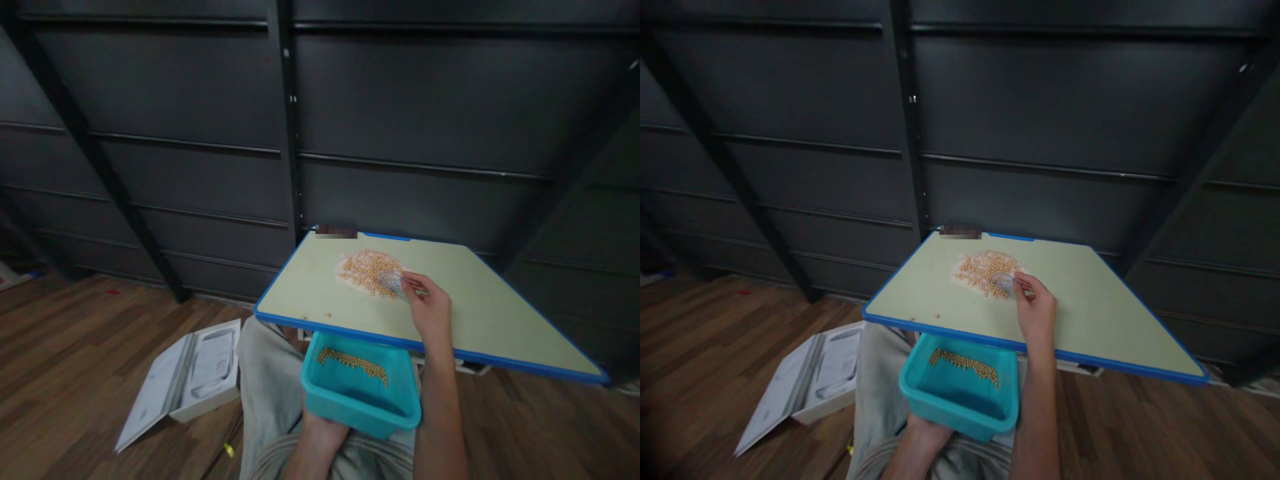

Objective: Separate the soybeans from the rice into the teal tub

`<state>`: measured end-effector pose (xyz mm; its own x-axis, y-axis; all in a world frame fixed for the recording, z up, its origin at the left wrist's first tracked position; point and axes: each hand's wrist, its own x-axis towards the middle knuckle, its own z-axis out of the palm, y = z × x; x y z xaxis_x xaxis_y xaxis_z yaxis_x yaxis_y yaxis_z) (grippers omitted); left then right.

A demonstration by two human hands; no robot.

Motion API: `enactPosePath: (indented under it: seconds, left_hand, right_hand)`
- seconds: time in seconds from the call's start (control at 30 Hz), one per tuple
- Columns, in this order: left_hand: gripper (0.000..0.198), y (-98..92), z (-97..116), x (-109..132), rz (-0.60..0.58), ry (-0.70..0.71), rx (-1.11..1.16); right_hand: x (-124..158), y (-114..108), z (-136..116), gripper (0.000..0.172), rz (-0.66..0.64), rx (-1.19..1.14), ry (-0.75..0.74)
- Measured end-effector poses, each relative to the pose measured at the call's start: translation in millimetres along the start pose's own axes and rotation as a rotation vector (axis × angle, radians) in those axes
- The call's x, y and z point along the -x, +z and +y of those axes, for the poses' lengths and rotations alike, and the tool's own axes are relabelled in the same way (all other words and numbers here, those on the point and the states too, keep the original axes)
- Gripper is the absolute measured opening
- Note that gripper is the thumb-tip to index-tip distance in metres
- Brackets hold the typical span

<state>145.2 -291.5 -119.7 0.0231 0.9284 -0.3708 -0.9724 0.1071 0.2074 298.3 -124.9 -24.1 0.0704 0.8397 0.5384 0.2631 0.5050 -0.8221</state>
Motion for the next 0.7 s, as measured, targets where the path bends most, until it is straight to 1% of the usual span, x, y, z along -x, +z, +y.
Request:
enactPosePath:
  seconds: [0.07,0.13,0.2,0.3,0.47,0.7]
  left_hand:
    - [0.054,5.3,-2,4,0.107,-0.036,0.041]
    - [0.054,5.2,-4,5,0.148,-0.050,0.062]
    - [0.053,1.4,-5,3,0.126,-0.045,0.081]
    - [0.056,-3.8,-5,-2,0.054,-0.028,0.066]
    - [0.057,-2.7,-4,-3,-0.021,-0.008,-0.044]
    - [0.055,-4.6,-1,-5,-0.096,-0.017,-0.026]
  right_hand:
    - [0,0,0,0.030,-0.016,-0.023,-0.010]
    - [1,0,0,0.029,-0.015,-0.036,-0.019]
    - [1,1,-1,0.029,-0.022,-0.033,-0.027]
    - [1,1,-3,0.029,-0.057,-0.029,-0.028]
    - [2,3,-3,0.027,-0.101,-0.063,-0.010]
    - [3,5,-11,0.026,-0.161,-0.082,0.001]
